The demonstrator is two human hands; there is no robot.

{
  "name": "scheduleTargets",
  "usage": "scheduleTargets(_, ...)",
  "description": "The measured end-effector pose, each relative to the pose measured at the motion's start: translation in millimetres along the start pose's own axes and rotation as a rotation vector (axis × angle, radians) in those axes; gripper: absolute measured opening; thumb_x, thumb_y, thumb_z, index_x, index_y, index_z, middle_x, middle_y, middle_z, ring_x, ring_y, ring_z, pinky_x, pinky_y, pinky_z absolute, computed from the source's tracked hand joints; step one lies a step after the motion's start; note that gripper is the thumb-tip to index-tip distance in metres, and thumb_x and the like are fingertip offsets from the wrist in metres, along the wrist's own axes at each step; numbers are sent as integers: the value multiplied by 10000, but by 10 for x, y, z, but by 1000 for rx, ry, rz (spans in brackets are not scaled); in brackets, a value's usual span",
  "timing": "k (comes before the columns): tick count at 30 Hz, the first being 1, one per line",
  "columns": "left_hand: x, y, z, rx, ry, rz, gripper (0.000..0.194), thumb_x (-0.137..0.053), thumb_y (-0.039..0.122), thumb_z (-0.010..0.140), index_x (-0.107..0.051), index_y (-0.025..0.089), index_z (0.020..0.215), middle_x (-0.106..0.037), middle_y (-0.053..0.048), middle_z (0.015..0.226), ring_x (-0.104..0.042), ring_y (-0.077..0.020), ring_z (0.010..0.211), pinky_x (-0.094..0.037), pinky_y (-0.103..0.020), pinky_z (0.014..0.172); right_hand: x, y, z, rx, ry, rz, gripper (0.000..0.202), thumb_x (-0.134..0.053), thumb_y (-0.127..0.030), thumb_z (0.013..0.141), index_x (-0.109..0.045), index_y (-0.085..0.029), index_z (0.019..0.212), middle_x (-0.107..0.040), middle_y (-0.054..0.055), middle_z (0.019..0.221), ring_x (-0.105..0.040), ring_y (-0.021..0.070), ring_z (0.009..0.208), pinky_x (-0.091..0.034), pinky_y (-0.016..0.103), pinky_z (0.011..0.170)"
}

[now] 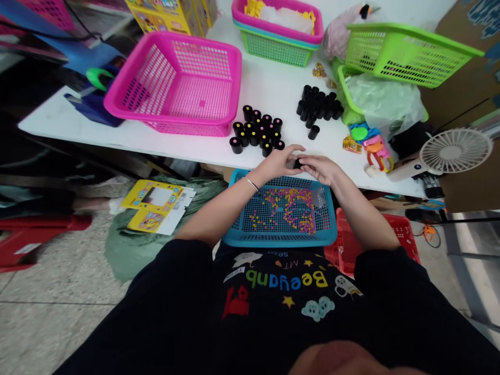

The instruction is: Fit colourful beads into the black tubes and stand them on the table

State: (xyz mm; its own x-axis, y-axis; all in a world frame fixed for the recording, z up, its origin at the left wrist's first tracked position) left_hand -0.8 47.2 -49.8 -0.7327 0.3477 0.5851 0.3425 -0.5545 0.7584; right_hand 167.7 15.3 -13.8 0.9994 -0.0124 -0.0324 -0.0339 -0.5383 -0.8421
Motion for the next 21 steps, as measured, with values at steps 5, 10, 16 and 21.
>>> scheduleTargets(5, 7, 109, -25, 5, -22, 41, 567, -802, 259, 898, -593, 165, 1416, -822, -56, 1000, -762, -168, 874, -578, -281, 869, 22, 28, -11, 49, -14, -6, 120, -780, -108, 897, -779, -141, 1012, -795, 43, 991, -743, 74, 842, -635, 143, 842)
scheduleTargets(10, 102, 331, -255, -18, 36, 399, 347, -775, 280, 968, -734, 224, 1308, -756, -137, 1344, -679, -307, 1258, -535, -490, 1081, 217, 174, -265, 186, 9, -7, 221, -781, -302, 954, -751, -184, 1139, -763, 10, 929, -736, 95, 739, -644, 220, 788)
scheduleTargets(16, 477, 248, -307, 197, 213, 675, 301, -827, 287, 919, -791, 359, 1208, -476, -80, 1703, -441, -472, 1476, -374, -721, 1123, 284, 749, -596, 175, -286, -1042, 216, -668, -294, 1024, -799, -197, 1167, -823, 100, 1026, -792, 240, 940, -629, 361, 933)
scheduleTargets(21, 558, 262, -2, 135, 170, 663, 518, -858, 346, 885, -689, 363, 1375, -442, -98, 1717, -384, -494, 1502, -325, -716, 1163, 211, 1071, -612, 169, -320, -1449, 370, -628, -161, 1009, -736, -107, 1358, -674, 281, 1432, -744, 357, 1225, -571, 403, 1078)
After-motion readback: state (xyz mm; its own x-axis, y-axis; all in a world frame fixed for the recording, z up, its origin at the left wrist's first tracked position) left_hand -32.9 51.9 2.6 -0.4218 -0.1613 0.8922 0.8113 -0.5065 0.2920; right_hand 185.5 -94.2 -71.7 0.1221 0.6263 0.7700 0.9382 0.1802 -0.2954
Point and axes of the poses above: each hand's wrist, its own z-axis towards the middle knuckle, its own x-axis out of the back of the hand, y = z × x, the point moved 3 cm from there along z, towards the middle knuckle
